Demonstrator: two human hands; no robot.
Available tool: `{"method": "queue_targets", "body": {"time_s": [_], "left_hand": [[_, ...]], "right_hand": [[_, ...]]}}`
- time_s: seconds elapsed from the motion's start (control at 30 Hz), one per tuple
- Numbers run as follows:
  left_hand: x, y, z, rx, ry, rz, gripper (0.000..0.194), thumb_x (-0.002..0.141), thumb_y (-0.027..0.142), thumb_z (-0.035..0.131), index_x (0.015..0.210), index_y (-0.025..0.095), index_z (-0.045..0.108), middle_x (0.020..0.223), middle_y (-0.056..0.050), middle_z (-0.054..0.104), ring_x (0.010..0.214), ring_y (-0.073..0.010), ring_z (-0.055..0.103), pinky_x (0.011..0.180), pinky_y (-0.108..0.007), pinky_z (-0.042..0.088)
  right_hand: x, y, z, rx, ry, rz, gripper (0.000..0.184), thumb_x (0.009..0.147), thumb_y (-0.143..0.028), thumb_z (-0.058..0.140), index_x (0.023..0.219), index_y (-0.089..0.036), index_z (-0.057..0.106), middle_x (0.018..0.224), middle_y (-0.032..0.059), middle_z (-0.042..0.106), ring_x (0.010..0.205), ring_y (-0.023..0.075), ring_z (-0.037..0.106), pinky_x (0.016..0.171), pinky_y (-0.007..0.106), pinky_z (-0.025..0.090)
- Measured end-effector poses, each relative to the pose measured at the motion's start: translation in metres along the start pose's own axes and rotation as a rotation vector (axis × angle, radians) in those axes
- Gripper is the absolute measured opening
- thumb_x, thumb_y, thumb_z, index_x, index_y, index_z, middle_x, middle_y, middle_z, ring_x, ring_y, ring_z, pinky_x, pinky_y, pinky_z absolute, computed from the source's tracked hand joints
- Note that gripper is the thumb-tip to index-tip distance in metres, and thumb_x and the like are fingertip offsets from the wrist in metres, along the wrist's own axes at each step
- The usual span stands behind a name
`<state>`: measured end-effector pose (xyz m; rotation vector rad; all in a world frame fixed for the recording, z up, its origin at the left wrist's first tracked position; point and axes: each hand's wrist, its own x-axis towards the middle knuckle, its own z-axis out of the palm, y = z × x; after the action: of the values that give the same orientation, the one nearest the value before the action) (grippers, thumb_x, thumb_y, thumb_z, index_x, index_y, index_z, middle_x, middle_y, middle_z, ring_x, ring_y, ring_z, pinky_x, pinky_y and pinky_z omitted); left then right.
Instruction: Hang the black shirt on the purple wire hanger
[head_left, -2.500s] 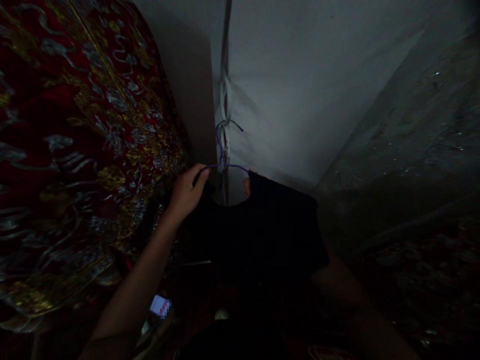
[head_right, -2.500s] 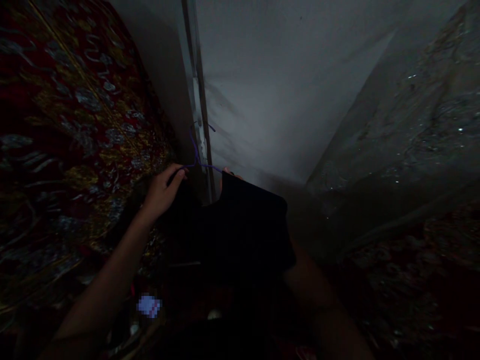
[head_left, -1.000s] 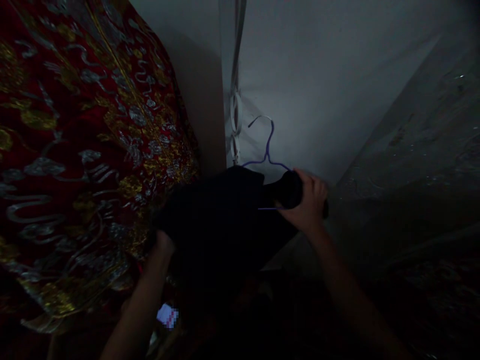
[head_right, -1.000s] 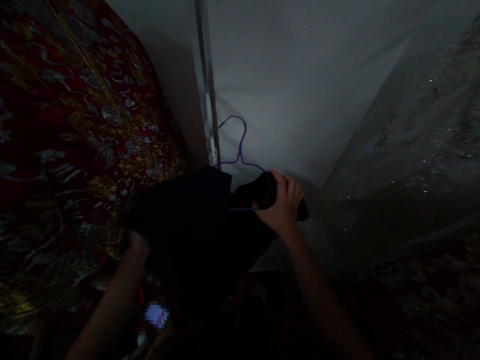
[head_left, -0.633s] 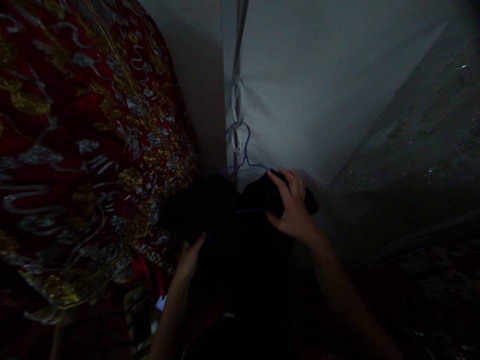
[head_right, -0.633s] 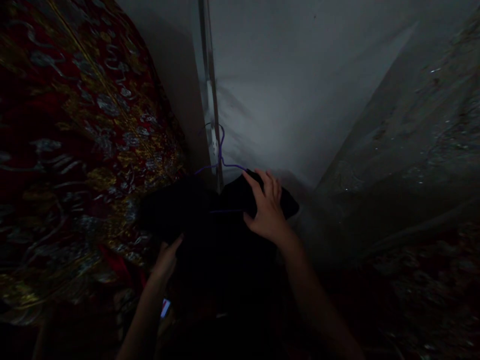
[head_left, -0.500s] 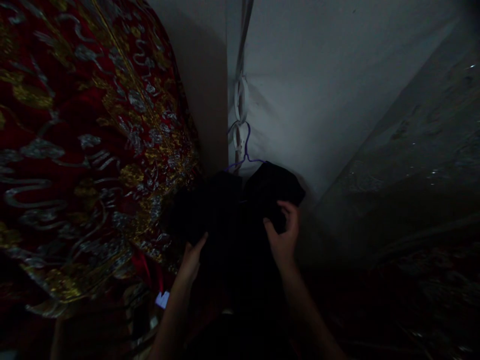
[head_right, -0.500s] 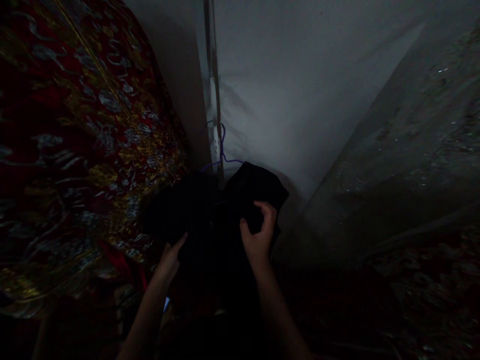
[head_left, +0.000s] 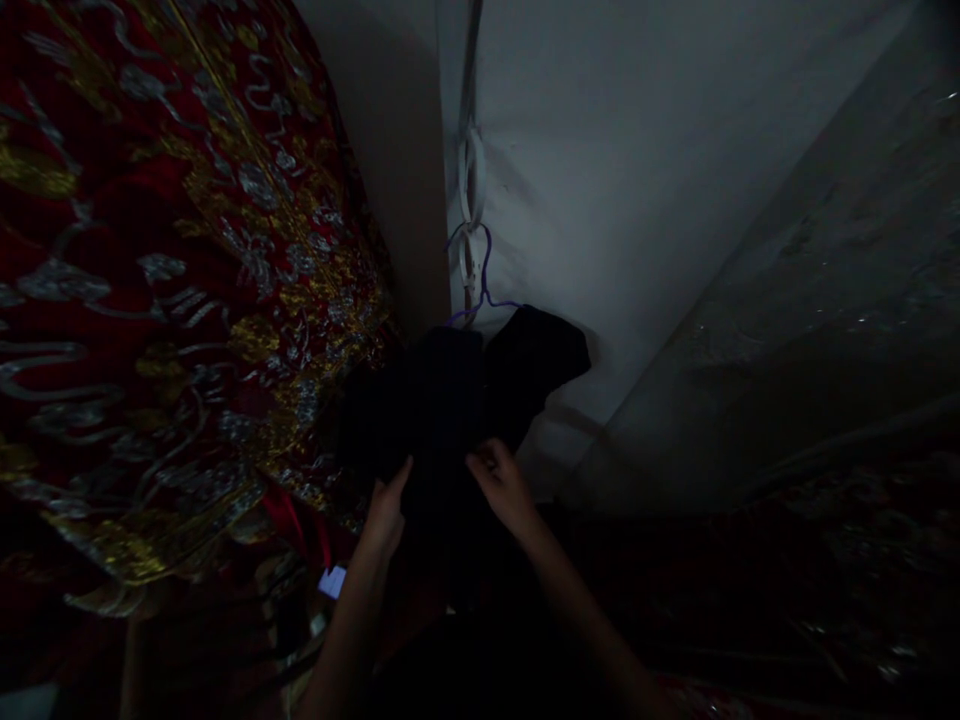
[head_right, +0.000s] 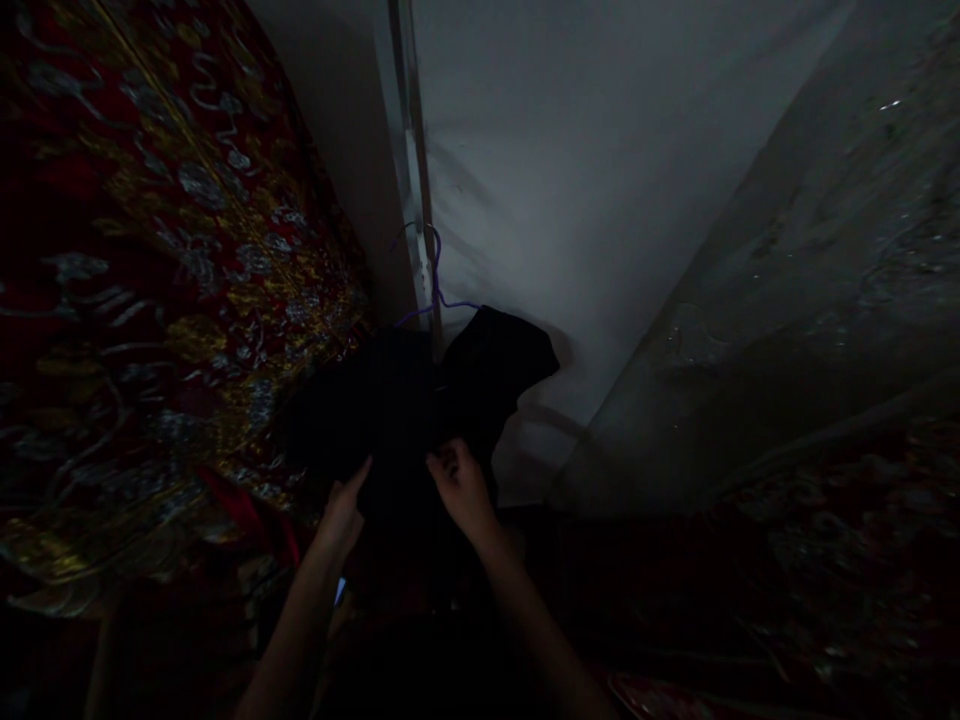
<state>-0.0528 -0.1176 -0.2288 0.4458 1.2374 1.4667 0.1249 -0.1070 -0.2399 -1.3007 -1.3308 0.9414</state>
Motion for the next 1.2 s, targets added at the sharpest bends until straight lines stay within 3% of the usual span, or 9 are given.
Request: {"method": "queue_targets", "body": {"time_s": [0.47, 0.57, 0.67, 0.73, 0.8, 0.87, 1.0, 1.07, 1.2], "left_hand": [[-0.023, 0.009, 0.004, -0.030, -0.046, -0.131, 0.038, 0.073, 0.025, 0.082, 0.108, 0.016, 0.067, 0.109, -0.012, 0.075, 0.112, -0.0266, 0.069, 0.107, -0.044, 0.050], [-0.014, 0.003, 0.000, 0.026, 0.056, 0.080, 0.042, 0.076, 0.028, 0.079, 0.113, 0.019, 0.062, 0.118, -0.010, 0.071, 0.117, -0.0256, 0.065, 0.107, -0.045, 0.048], [-0.018, -0.016, 0.000, 0.224, 0.254, 0.532, 0.061, 0.078, 0.029, 0.076, 0.132, 0.024, 0.047, 0.142, -0.009, 0.053, 0.137, -0.0247, 0.048, 0.118, -0.043, 0.034], [-0.030, -0.035, 0.006, 0.399, 0.279, 0.743, 0.072, 0.081, 0.028, 0.073, 0.142, 0.025, 0.035, 0.155, -0.012, 0.036, 0.148, -0.0254, 0.030, 0.123, -0.042, 0.021], [-0.043, -0.054, 0.016, 0.526, 0.165, 0.807, 0.077, 0.081, 0.028, 0.072, 0.147, 0.024, 0.033, 0.161, -0.014, 0.023, 0.152, -0.0281, 0.018, 0.125, -0.045, 0.013], [-0.049, -0.067, 0.026, 0.600, -0.028, 0.772, 0.069, 0.080, 0.027, 0.072, 0.143, 0.024, 0.043, 0.160, -0.014, 0.028, 0.151, -0.0308, 0.020, 0.123, -0.049, 0.016], [-0.031, -0.070, 0.037, 0.667, -0.335, 0.658, 0.024, 0.088, 0.026, 0.060, 0.110, 0.022, 0.069, 0.116, -0.012, 0.069, 0.111, -0.0265, 0.064, 0.101, -0.042, 0.047], [-0.019, -0.069, 0.037, 0.680, -0.364, 0.659, 0.019, 0.091, 0.025, 0.054, 0.096, 0.021, 0.071, 0.094, -0.008, 0.072, 0.088, -0.0223, 0.068, 0.085, -0.035, 0.051], [-0.015, -0.072, 0.036, 0.688, -0.313, 0.658, 0.018, 0.092, 0.024, 0.052, 0.088, 0.019, 0.070, 0.085, -0.006, 0.071, 0.082, -0.0209, 0.066, 0.078, -0.031, 0.050]], "right_hand": [[-0.013, -0.011, -0.003, 0.102, -0.092, -0.043, 0.023, 0.091, -0.043, 0.051, 0.083, -0.022, 0.056, 0.073, 0.0006, 0.059, 0.067, 0.0170, 0.058, 0.064, 0.028, 0.045], [-0.012, -0.006, -0.006, 0.076, -0.100, 0.019, 0.028, 0.089, -0.044, 0.050, 0.072, -0.022, 0.051, 0.059, -0.0025, 0.051, 0.056, 0.0143, 0.051, 0.056, 0.026, 0.039], [-0.012, 0.001, -0.009, 0.124, -0.112, 0.108, 0.032, 0.086, -0.047, 0.053, 0.067, -0.022, 0.051, 0.053, -0.0039, 0.049, 0.049, 0.0125, 0.049, 0.050, 0.025, 0.036], [-0.012, 0.003, -0.011, 0.164, -0.110, 0.162, 0.033, 0.084, -0.049, 0.057, 0.066, -0.021, 0.055, 0.050, -0.0036, 0.051, 0.045, 0.0117, 0.049, 0.047, 0.024, 0.036], [-0.014, 0.001, -0.011, 0.204, -0.119, 0.198, 0.035, 0.082, -0.050, 0.060, 0.066, -0.020, 0.058, 0.047, -0.0028, 0.053, 0.043, 0.0117, 0.049, 0.045, 0.023, 0.036], [-0.015, -0.004, -0.009, 0.246, -0.126, 0.210, 0.035, 0.080, -0.051, 0.061, 0.066, -0.019, 0.061, 0.046, -0.0022, 0.055, 0.041, 0.0120, 0.050, 0.043, 0.023, 0.036], [-0.014, -0.016, -0.006, 0.310, -0.091, 0.193, 0.032, 0.076, -0.050, 0.066, 0.067, -0.019, 0.064, 0.048, -0.0013, 0.058, 0.040, 0.0110, 0.048, 0.040, 0.022, 0.033], [-0.006, -0.027, -0.010, 0.348, -0.053, 0.188, 0.033, 0.075, -0.050, 0.066, 0.066, -0.018, 0.064, 0.046, -0.0010, 0.057, 0.038, 0.0103, 0.046, 0.039, 0.022, 0.032], [0.028, -0.071, -0.031, 0.352, 0.019, 0.113, 0.031, 0.075, -0.047, 0.064, 0.065, -0.018, 0.063, 0.044, -0.0020, 0.055, 0.036, 0.0085, 0.043, 0.037, 0.020, 0.030]]}}
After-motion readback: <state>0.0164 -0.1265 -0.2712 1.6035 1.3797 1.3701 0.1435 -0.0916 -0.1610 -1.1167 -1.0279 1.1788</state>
